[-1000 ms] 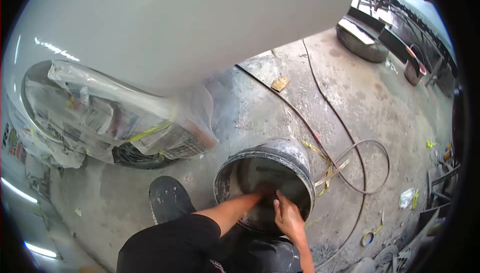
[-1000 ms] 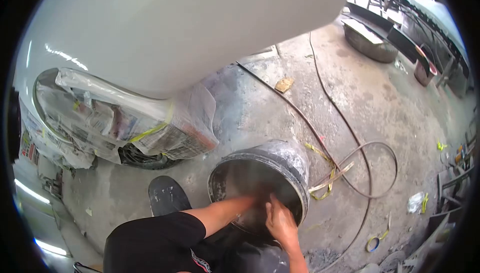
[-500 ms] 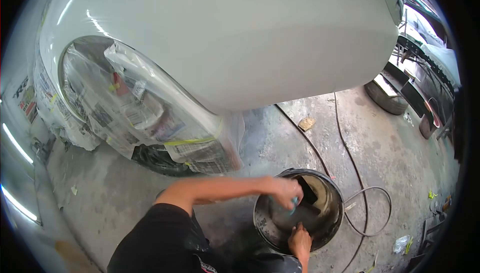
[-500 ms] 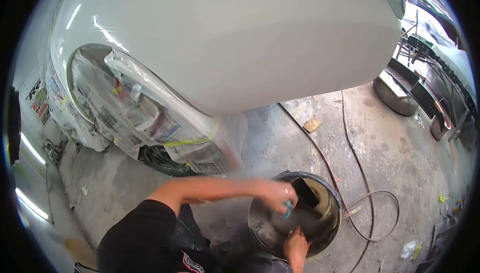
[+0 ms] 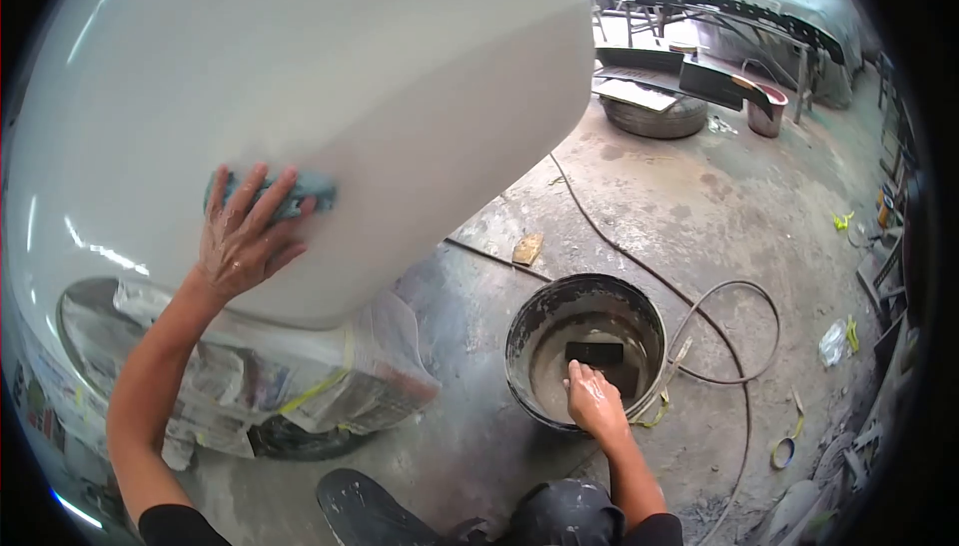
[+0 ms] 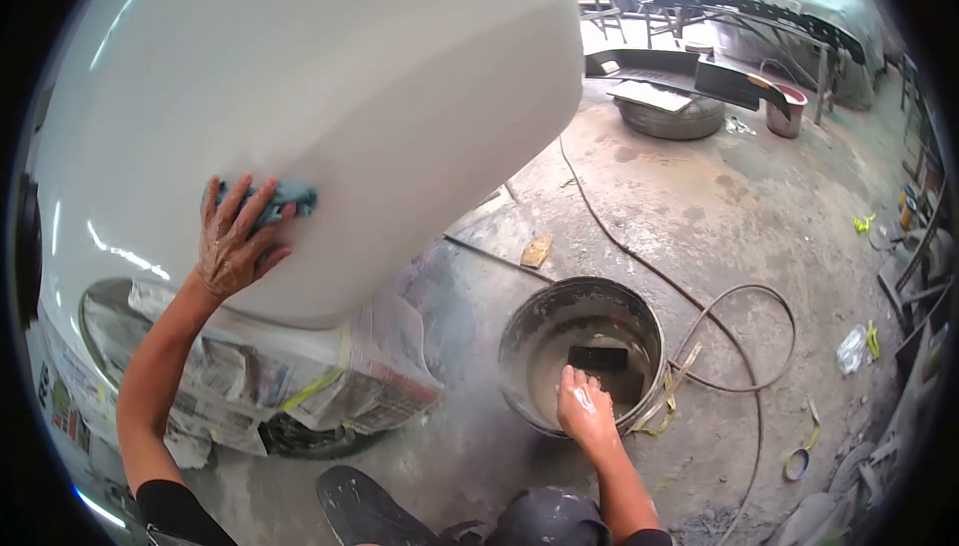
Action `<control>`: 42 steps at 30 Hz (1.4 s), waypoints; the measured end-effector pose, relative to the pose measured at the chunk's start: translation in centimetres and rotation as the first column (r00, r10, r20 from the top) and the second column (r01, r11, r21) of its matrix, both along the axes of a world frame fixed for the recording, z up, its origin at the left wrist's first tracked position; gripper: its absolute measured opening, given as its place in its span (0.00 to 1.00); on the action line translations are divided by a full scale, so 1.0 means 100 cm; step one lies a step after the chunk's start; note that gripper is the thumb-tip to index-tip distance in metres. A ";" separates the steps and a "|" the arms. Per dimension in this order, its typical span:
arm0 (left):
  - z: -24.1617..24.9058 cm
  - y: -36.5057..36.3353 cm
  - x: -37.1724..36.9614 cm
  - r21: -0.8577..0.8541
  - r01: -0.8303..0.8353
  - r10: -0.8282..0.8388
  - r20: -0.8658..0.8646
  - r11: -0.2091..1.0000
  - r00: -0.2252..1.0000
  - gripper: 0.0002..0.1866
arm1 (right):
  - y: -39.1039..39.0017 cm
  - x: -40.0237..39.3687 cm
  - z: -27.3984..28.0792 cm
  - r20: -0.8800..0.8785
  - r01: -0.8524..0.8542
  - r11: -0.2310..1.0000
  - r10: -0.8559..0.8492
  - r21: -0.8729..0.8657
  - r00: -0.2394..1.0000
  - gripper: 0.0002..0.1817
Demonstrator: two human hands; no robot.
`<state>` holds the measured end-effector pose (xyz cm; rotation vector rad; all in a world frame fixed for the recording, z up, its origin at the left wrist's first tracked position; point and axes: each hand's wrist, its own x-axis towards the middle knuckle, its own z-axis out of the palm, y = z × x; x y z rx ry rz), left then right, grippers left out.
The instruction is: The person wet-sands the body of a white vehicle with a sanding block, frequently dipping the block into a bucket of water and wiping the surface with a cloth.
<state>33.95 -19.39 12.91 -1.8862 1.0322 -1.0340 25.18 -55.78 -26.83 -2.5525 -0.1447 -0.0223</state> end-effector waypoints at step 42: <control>0.105 0.143 -0.047 0.101 -0.077 0.072 0.047 0.992 0.996 0.05 | -0.016 0.192 -0.237 -0.350 -0.517 0.845 0.448 -0.134 0.822 0.38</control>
